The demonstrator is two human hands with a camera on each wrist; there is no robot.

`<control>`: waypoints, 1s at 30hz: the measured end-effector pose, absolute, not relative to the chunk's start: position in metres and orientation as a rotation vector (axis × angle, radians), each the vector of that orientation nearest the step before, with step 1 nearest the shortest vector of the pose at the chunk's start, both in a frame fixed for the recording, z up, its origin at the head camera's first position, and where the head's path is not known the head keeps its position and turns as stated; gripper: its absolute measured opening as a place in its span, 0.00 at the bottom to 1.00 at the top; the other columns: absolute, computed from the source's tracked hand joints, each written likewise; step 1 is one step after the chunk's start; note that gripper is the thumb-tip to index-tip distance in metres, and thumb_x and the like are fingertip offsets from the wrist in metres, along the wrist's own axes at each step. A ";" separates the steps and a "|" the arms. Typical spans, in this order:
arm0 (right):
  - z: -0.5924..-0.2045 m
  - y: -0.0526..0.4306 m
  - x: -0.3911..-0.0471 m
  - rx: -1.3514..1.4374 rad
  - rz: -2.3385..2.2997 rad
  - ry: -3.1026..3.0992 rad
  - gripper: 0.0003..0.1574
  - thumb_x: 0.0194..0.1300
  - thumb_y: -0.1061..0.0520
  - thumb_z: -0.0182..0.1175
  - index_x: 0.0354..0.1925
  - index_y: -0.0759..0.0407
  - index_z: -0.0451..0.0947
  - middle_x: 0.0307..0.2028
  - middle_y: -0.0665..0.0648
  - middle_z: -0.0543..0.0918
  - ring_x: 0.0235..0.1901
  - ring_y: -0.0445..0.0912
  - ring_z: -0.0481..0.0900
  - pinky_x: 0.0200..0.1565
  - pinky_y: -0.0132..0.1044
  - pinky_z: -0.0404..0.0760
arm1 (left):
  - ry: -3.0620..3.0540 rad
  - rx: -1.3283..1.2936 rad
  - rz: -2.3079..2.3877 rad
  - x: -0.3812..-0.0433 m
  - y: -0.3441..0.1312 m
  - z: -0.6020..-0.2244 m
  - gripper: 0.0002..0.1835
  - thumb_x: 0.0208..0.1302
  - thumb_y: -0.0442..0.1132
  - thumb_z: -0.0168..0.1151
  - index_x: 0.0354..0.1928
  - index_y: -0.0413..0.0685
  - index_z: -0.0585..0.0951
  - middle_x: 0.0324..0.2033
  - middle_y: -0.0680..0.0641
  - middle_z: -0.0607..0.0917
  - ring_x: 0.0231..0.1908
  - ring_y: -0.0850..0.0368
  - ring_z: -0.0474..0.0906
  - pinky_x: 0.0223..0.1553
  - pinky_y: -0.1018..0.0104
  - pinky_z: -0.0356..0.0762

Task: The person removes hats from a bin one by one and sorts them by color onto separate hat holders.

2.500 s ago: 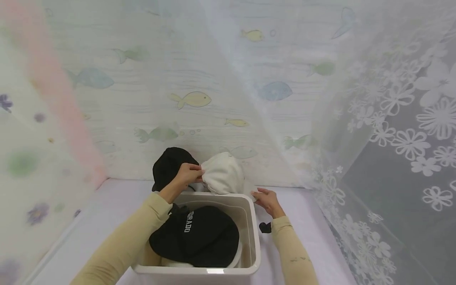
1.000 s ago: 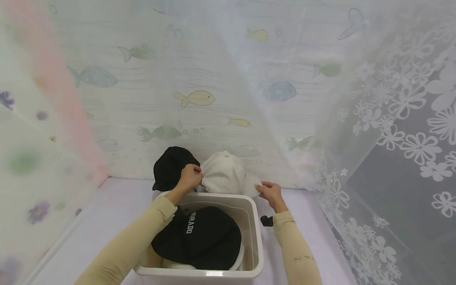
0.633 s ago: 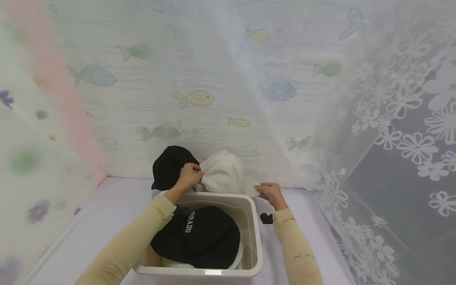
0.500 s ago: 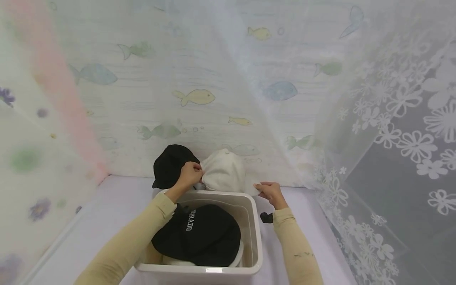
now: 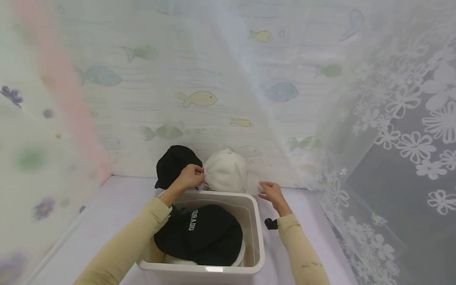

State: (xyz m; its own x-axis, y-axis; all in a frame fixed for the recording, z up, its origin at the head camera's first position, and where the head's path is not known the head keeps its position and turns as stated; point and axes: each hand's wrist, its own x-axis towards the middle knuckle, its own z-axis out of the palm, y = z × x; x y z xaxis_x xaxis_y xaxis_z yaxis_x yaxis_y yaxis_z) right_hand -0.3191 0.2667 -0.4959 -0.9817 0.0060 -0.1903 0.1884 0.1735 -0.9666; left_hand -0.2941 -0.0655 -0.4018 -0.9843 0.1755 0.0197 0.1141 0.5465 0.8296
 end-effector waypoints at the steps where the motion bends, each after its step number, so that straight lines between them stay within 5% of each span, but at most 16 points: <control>1: -0.494 0.267 -0.319 0.170 -1.905 2.298 0.41 0.81 0.51 0.48 0.73 0.82 0.52 0.71 0.81 0.58 0.67 0.67 0.66 0.53 0.36 0.85 | 2.701 0.264 1.439 -0.294 -0.067 -0.400 0.19 0.73 0.34 0.55 0.59 0.27 0.78 0.48 0.33 0.85 0.39 0.47 0.83 0.42 0.58 0.81; 6: -0.481 0.268 -0.318 0.111 -1.765 2.308 0.44 0.83 0.48 0.42 0.75 0.81 0.43 0.73 0.83 0.51 0.71 0.73 0.59 0.67 0.52 0.74 | 2.698 0.358 1.389 -0.296 -0.080 -0.393 0.23 0.74 0.36 0.53 0.65 0.28 0.74 0.55 0.33 0.83 0.54 0.40 0.81 0.54 0.49 0.82; 10: -0.468 0.267 -0.311 0.060 -1.686 2.346 0.43 0.84 0.48 0.38 0.76 0.81 0.40 0.74 0.82 0.48 0.72 0.73 0.56 0.71 0.58 0.67 | 2.720 0.540 1.346 -0.294 -0.093 -0.390 0.22 0.76 0.37 0.55 0.65 0.32 0.75 0.54 0.35 0.82 0.55 0.41 0.80 0.55 0.50 0.81; 21: -0.420 0.248 -0.252 -0.334 -1.333 2.761 0.39 0.84 0.45 0.41 0.76 0.73 0.54 0.72 0.76 0.64 0.71 0.70 0.63 0.69 0.65 0.65 | 2.841 1.114 1.207 -0.261 -0.133 -0.387 0.15 0.74 0.33 0.59 0.58 0.34 0.80 0.52 0.38 0.85 0.49 0.46 0.83 0.54 0.52 0.83; 30: -0.404 0.230 -0.204 -0.697 -1.115 2.872 0.38 0.82 0.44 0.47 0.76 0.66 0.59 0.74 0.68 0.63 0.73 0.67 0.60 0.70 0.67 0.62 | 3.024 1.096 1.105 -0.211 -0.155 -0.397 0.21 0.74 0.41 0.62 0.65 0.41 0.78 0.62 0.43 0.81 0.65 0.45 0.76 0.65 0.47 0.75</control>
State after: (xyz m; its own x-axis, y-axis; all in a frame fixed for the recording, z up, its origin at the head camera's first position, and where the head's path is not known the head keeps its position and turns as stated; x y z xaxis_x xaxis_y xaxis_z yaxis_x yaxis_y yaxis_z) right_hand -0.2038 0.2295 -0.4041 -0.9025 -0.3953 0.1713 -0.4073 0.6534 -0.6381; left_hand -0.2114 -0.1552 -0.3970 -0.7623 0.4801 0.4340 0.6468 0.5883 0.4852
